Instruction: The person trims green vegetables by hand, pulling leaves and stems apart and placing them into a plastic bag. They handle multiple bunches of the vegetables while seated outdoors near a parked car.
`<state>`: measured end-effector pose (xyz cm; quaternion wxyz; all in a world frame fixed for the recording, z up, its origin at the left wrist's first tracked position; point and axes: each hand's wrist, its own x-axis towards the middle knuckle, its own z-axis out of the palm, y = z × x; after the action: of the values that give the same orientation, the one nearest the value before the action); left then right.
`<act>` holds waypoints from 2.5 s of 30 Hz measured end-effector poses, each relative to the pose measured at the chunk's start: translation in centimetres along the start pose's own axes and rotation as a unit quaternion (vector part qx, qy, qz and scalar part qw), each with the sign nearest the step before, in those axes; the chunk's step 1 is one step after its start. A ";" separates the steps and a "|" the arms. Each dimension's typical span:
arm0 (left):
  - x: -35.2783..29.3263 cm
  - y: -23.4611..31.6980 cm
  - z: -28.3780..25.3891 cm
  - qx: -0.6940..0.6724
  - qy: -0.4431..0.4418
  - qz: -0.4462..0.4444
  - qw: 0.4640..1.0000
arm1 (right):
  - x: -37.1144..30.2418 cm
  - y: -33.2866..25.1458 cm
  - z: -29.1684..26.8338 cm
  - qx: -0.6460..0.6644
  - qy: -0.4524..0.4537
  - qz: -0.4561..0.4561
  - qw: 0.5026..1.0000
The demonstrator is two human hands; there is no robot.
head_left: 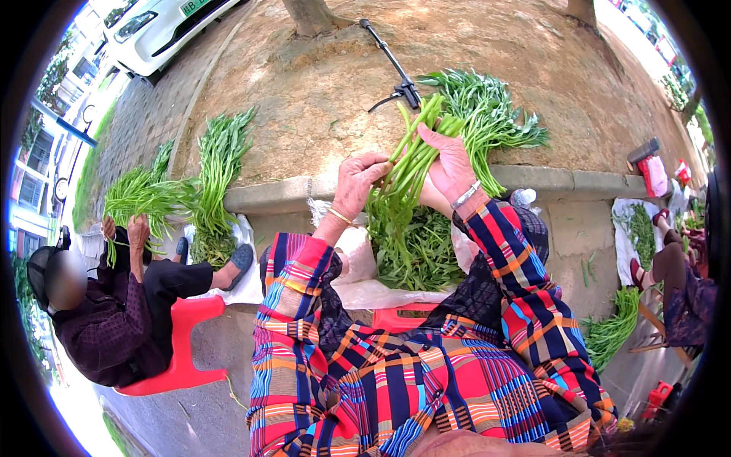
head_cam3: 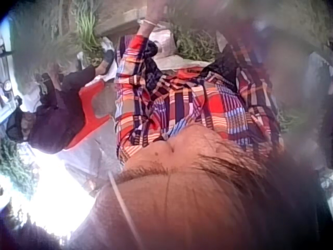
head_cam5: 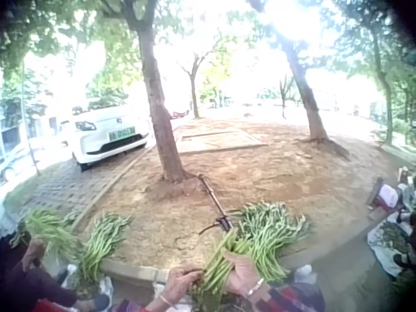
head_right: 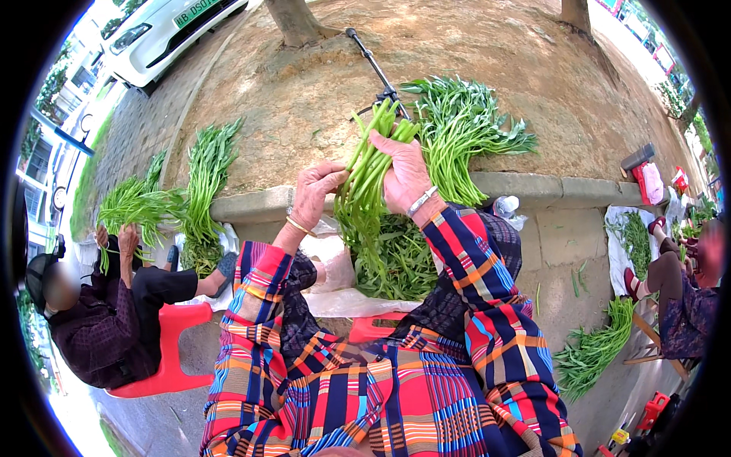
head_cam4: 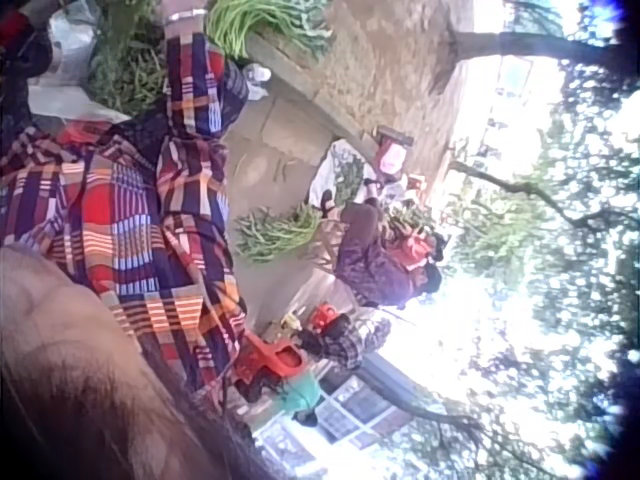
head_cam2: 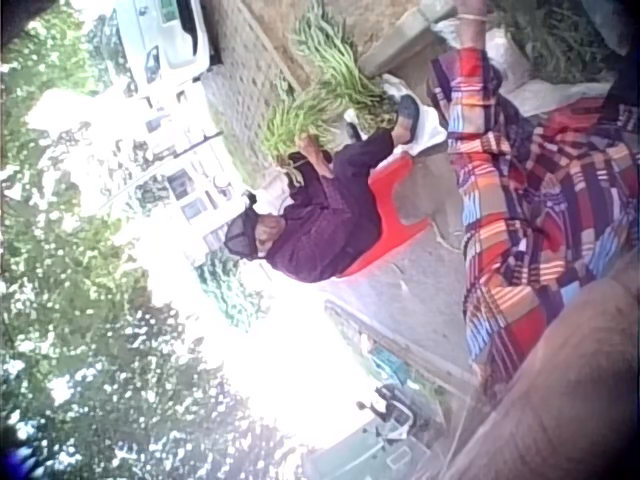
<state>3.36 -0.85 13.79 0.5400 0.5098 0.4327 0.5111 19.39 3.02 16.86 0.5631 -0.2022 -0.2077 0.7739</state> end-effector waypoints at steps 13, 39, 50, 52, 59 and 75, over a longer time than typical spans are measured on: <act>0.1 0.7 -0.7 0.113 -0.120 -0.039 0.986 | -0.7 0.1 0.2 -0.104 -0.077 0.017 0.992; 1.5 3.4 -0.5 0.130 0.076 0.166 0.975 | -1.4 1.2 1.2 -0.290 -0.103 0.013 0.951; 1.1 3.7 0.3 0.094 0.087 0.091 0.988 | -1.1 1.3 0.8 -0.361 -0.114 -0.025 0.925; 1.3 3.7 1.1 0.090 0.122 0.059 0.987 | -0.8 1.6 0.4 -0.374 -0.112 -0.012 0.921; 1.9 3.2 1.2 0.052 0.117 0.038 0.991 | -0.8 1.9 0.2 -0.398 -0.088 -0.025 0.913; 2.5 3.0 1.8 0.119 0.149 0.094 0.977 | -0.3 2.6 0.5 -0.353 -0.081 -0.046 0.931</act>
<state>5.02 1.29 17.08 0.3542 0.5272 0.5163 0.5745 17.15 1.96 15.87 0.4715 -0.3147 -0.5210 0.6382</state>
